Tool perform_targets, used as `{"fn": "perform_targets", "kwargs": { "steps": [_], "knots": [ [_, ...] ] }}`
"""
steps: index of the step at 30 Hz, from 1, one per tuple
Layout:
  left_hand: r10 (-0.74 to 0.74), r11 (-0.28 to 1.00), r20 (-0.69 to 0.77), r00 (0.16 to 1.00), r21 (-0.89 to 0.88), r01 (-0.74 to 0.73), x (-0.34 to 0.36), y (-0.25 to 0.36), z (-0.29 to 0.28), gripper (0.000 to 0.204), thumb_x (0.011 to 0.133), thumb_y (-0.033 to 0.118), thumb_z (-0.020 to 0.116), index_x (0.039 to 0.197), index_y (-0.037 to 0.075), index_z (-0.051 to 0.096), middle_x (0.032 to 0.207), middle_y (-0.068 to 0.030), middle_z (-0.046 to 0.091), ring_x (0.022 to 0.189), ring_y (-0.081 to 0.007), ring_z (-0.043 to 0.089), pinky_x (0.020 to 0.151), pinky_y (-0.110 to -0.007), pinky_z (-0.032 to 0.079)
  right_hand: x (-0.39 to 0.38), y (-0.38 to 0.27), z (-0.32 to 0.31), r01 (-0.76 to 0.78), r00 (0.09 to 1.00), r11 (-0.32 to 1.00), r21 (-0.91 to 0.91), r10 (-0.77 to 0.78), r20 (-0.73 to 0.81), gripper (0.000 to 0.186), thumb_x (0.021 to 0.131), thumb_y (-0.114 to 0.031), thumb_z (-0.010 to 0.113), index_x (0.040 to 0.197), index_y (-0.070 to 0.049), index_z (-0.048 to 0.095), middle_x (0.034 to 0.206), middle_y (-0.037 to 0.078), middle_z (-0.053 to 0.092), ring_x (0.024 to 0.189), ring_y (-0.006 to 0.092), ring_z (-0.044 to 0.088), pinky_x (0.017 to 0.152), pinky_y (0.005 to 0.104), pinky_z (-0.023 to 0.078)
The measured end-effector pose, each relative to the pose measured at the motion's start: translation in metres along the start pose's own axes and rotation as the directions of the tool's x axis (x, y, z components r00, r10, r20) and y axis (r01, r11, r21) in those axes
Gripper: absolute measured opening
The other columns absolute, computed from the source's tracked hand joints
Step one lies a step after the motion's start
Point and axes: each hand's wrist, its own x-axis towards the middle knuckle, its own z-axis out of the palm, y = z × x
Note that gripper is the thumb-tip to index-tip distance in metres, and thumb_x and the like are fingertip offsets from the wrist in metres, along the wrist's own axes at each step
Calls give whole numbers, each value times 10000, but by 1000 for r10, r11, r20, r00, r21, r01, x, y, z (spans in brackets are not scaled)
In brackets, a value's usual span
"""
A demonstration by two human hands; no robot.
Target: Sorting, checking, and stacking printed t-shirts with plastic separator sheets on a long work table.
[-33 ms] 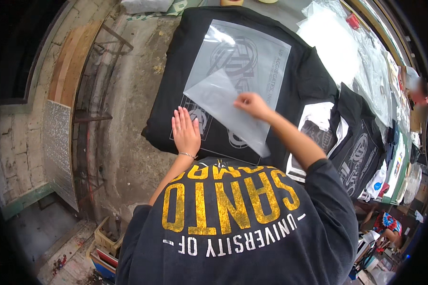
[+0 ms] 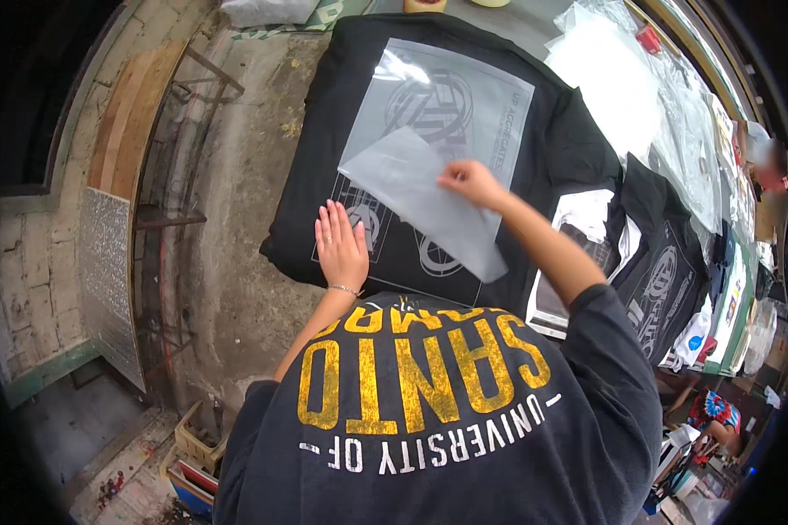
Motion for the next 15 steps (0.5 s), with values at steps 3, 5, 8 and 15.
{"fn": "perform_targets", "kwargs": {
  "steps": [3, 5, 8, 15],
  "knots": [
    [3, 1000, 16, 1000, 7, -3, 0, 7, -1, 539, 999, 315, 343, 1397, -49, 344, 1470, -201, 334, 1391, -326, 260, 1145, -419, 170, 46, 34, -69, 66, 996, 994, -87, -71, -62, 187, 838, -260, 695, 857, -75, 695, 745, 34, 665, 673, 123, 553, 625, 296, 443],
    [-11, 1000, 38, 999, 10, 11, 3, 8, -3, 535, 993, 300, 353, 1401, -47, 338, 1478, -202, 318, 1391, -332, 258, 1143, -423, 175, 85, 50, -117, -65, 996, 962, -266, 46, -77, 175, 830, -258, 697, 868, -88, 707, 744, 36, 660, 709, 143, 567, 645, 300, 447],
    [-23, 999, 80, 997, 31, 20, 6, 9, -8, 552, 980, 286, 384, 1407, -56, 318, 1481, -202, 312, 1391, -330, 262, 1146, -423, 173, 126, 42, -191, -62, 968, 831, -554, -85, -236, 193, 792, -267, 719, 882, -97, 723, 808, 87, 667, 785, 198, 615, 700, 337, 475],
    [-43, 999, 111, 993, 2, 43, 10, 17, -11, 517, 968, 224, 379, 1405, -47, 333, 1479, -204, 315, 1388, -341, 264, 1137, -436, 179, 179, 30, -339, -430, 798, 674, -600, -28, -603, 260, 773, -332, 715, 962, -154, 730, 1039, 96, 660, 984, 293, 618, 825, 420, 501]
  ]
}}
